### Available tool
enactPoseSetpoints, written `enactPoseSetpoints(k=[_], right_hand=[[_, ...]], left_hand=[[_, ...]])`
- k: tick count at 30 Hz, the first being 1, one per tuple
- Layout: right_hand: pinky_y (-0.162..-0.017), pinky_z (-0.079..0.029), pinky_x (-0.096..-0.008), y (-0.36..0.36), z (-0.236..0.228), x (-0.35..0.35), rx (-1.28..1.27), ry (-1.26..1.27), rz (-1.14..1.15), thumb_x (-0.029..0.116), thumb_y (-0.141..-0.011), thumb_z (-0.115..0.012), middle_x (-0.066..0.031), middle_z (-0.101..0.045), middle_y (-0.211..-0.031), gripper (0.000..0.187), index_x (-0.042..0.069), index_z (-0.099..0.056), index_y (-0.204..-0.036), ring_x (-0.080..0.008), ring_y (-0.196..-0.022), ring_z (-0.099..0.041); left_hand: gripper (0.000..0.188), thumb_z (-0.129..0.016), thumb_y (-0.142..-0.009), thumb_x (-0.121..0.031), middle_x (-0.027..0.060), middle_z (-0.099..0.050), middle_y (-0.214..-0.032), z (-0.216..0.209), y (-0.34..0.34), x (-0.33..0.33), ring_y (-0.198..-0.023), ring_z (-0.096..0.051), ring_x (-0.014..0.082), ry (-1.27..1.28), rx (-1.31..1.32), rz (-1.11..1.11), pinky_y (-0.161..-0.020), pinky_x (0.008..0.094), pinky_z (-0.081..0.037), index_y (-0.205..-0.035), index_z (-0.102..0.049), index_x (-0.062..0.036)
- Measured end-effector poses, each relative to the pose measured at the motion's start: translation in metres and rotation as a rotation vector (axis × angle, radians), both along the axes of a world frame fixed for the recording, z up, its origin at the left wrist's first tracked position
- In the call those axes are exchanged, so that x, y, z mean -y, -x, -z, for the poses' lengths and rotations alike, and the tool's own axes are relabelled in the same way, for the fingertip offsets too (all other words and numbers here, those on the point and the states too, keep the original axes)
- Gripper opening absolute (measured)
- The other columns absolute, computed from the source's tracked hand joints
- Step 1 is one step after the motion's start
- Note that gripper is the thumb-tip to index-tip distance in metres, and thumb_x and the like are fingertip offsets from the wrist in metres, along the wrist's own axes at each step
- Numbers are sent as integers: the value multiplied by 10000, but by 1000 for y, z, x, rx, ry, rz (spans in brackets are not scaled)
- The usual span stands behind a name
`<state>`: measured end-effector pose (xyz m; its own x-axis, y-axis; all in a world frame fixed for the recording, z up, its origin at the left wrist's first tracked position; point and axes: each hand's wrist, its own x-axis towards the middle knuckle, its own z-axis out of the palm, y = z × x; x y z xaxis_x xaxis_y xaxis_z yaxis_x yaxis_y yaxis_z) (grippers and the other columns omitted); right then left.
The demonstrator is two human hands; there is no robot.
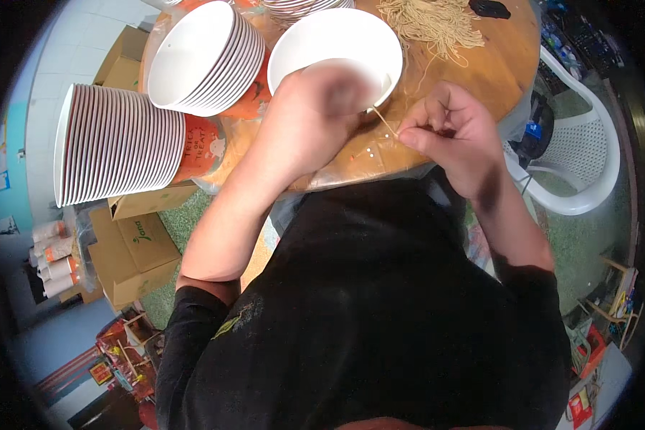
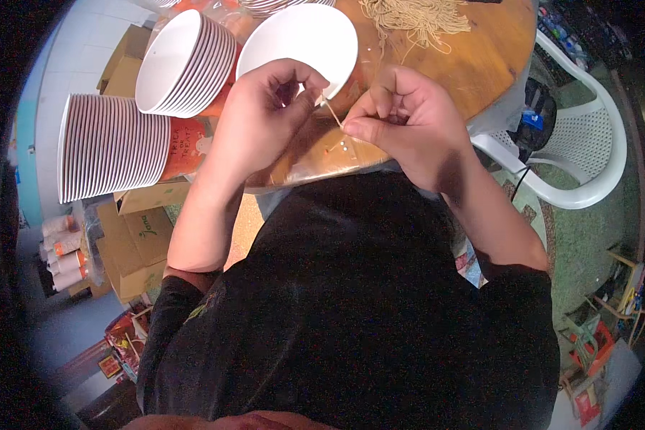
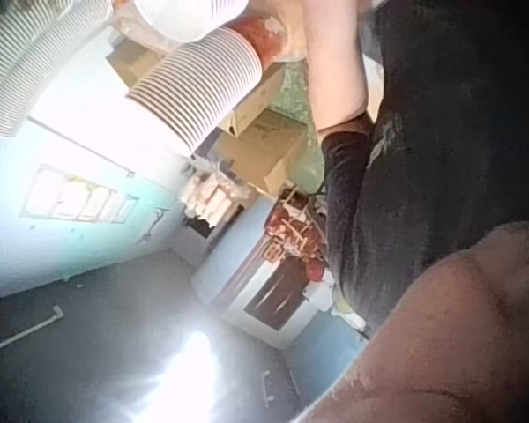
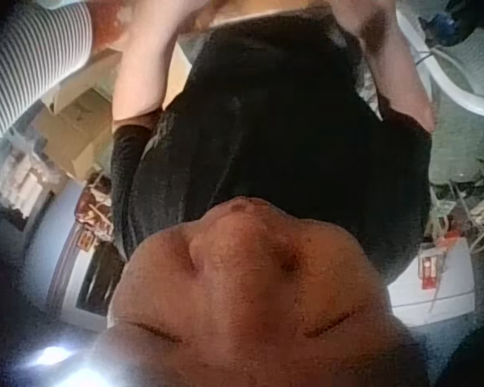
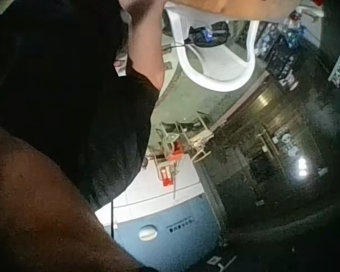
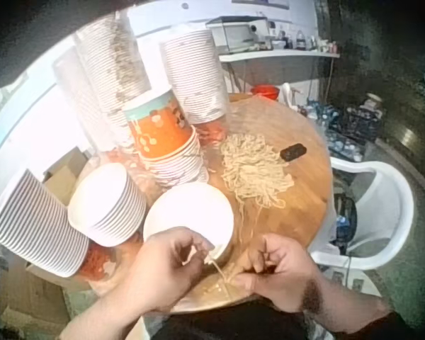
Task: Tying rubber bands around paper bowls for packaging.
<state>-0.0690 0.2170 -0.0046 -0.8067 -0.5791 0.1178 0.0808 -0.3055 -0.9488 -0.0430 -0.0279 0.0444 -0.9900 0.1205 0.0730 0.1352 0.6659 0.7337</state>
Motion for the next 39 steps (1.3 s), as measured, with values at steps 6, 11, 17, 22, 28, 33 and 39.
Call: enactPoseSetpoints(k=[6,11,17,22,28,33,39], right_hand=[[-895,-578,-259,3,10,2,11,-99,-30,-55,-1035,-739,-57,-781,-1088,154,39,-623,-1073,-90,-974,-715],[-867,-571,-258,-2,10,5,67,-311,19,-8,-1070,-711,-38,-779,-1074,246,-37,-716,-1314,-93,-955,-709],[-852,-559,-297,1,-3,0,-47,-635,-93,116,-1093,-699,-26,-783,-1045,207,-29,-770,-1222,-98,-931,-687],[-835,-539,-286,3,-3,0,-23,-508,-91,146,-1096,-696,-3,-750,-980,180,-15,-771,-1129,-87,-907,-644],[-864,-544,-285,-3,-16,0,52,-445,-207,91,-1084,-732,-21,-768,-989,121,-21,-777,-1083,-88,-931,-660],[-832,-583,-317,-4,-24,0,-280,-304,-255,4,-972,-818,-90,-788,-985,24,-15,-809,-962,-196,-924,-750],[-757,-545,-296,-4,-50,-4,-454,-398,-145,23,-976,-834,-67,-763,-920,55,-10,-816,-1016,-154,-859,-725]], left_hand=[[123,-752,-984,39,10,-741,-953,4,7,7,-850,-659,88,74,-109,32,-782,260,-541,-1094,-783,-5],[238,-726,-873,71,120,-739,-1062,6,8,16,-1015,-737,271,77,-286,291,-922,369,-581,-1097,-766,2],[381,-772,-778,15,149,-735,-1158,-1,4,21,-1100,-726,360,87,-369,399,-1017,419,-562,-1157,-774,-24],[326,-833,-790,-58,131,-749,-1121,-2,5,21,-1076,-728,351,89,-448,479,-995,446,-558,-1113,-789,-54],[169,-900,-873,-202,65,-775,-969,19,6,16,-967,-751,305,196,-581,364,-925,443,-556,-951,-804,-87],[106,-892,-882,-171,44,-781,-925,18,-2,9,-924,-758,277,201,-592,202,-924,428,-543,-873,-810,-104],[79,-843,-913,-122,48,-784,-1000,22,-4,22,-1068,-752,273,133,-495,245,-1107,467,-473,-932,-770,-98]])
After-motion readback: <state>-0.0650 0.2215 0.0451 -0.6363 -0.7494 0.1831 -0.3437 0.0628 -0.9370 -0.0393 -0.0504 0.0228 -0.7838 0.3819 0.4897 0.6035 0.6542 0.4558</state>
